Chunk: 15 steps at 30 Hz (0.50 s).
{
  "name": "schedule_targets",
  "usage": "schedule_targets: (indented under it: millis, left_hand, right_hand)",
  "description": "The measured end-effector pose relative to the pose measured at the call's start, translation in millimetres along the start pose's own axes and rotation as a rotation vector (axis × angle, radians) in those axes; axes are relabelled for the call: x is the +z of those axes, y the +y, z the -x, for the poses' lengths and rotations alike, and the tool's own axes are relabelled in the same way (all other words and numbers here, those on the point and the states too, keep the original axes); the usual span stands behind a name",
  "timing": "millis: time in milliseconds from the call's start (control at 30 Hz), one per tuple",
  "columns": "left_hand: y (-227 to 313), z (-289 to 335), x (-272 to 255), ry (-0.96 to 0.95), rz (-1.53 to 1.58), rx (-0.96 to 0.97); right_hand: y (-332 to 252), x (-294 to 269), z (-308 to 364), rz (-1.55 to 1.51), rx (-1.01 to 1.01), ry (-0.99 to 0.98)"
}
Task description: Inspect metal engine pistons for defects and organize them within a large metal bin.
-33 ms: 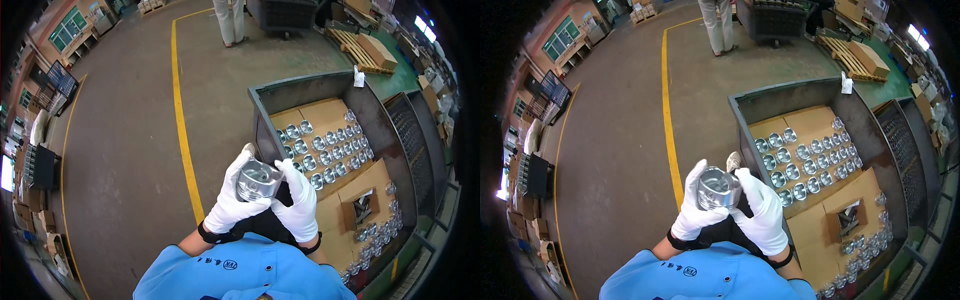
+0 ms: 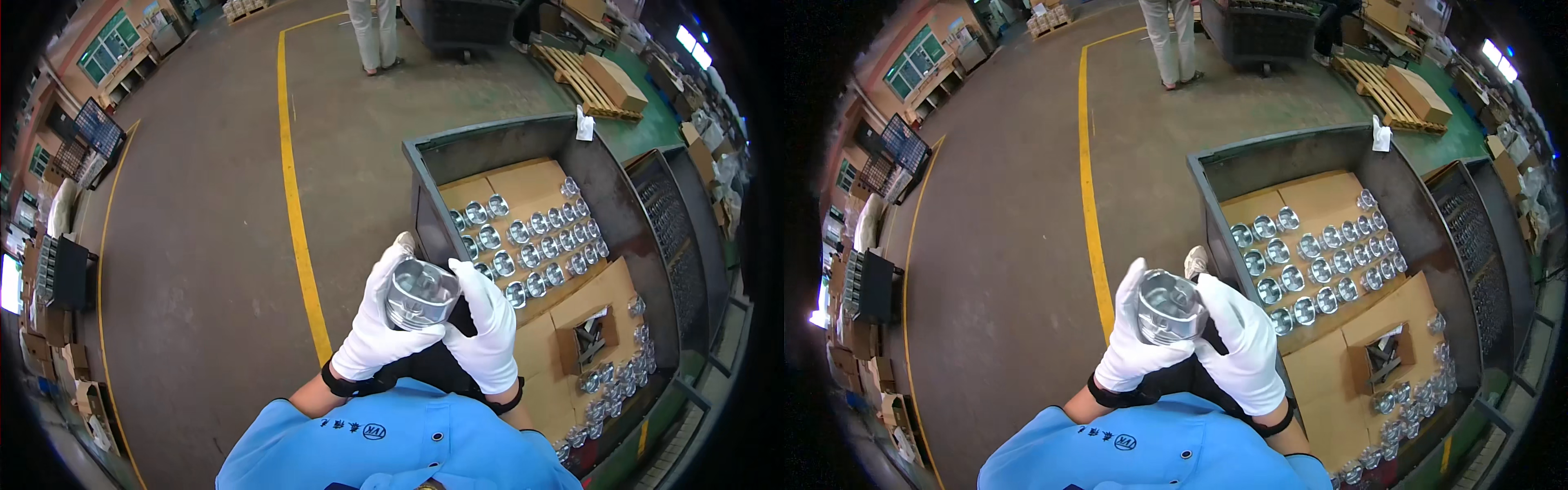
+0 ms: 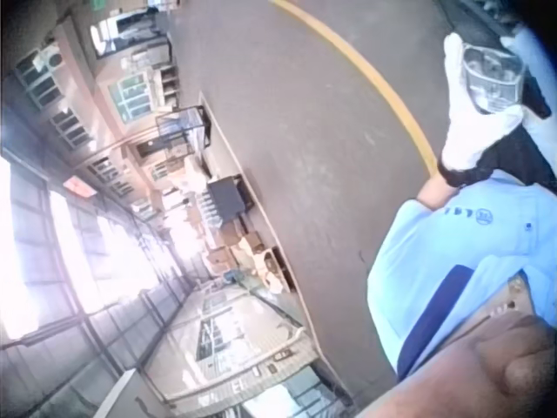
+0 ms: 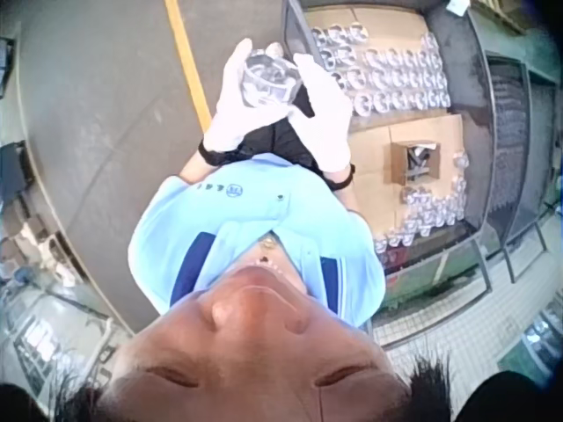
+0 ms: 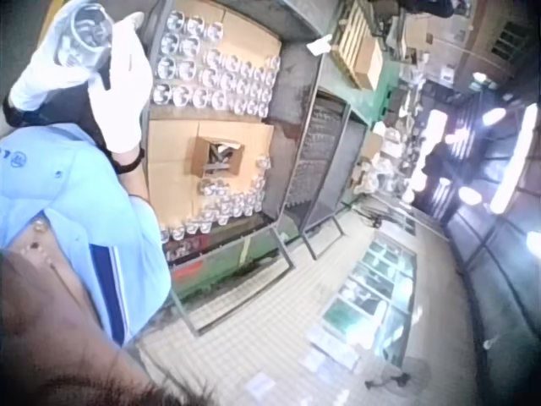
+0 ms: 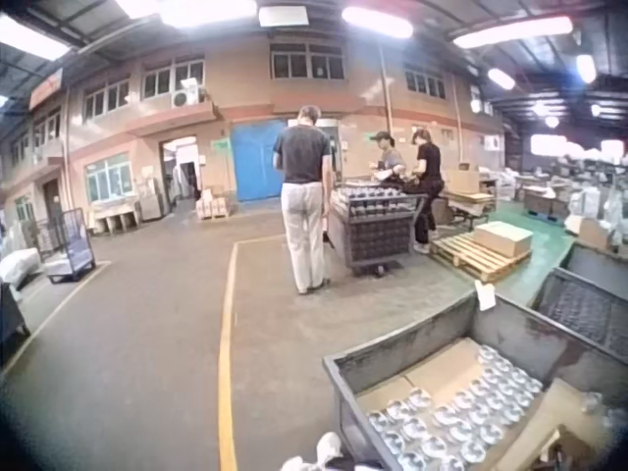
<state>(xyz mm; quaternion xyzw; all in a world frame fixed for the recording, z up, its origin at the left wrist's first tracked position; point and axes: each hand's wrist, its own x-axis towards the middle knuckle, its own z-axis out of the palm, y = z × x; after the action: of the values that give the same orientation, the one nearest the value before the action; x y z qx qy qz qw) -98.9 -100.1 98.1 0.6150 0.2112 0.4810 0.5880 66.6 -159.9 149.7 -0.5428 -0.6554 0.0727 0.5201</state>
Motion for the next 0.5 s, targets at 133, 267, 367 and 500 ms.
schedule_targets:
  millis: [133, 267, 367, 500]
  left_hand:
    - [9.4, 0.9, 7.1, -0.018, -0.090, 0.111]
    - [8.3, -1.3, 1.8, -0.048, -0.232, 0.123]
    - [13.0, -3.5, 4.0, -0.032, -0.105, -0.011]
    - [15.1, -10.0, 7.0, 0.008, 0.456, -0.335]
  right_hand:
    - [8.0, 2.3, 5.0, -0.004, -0.064, -0.005]
    - [8.7, 0.7, 6.6, -0.020, -0.052, 0.004]
    - [7.5, 0.8, 5.2, -0.042, -0.027, 0.014]
    - [1.5, -1.9, 6.7, -0.094, 0.084, -0.027]
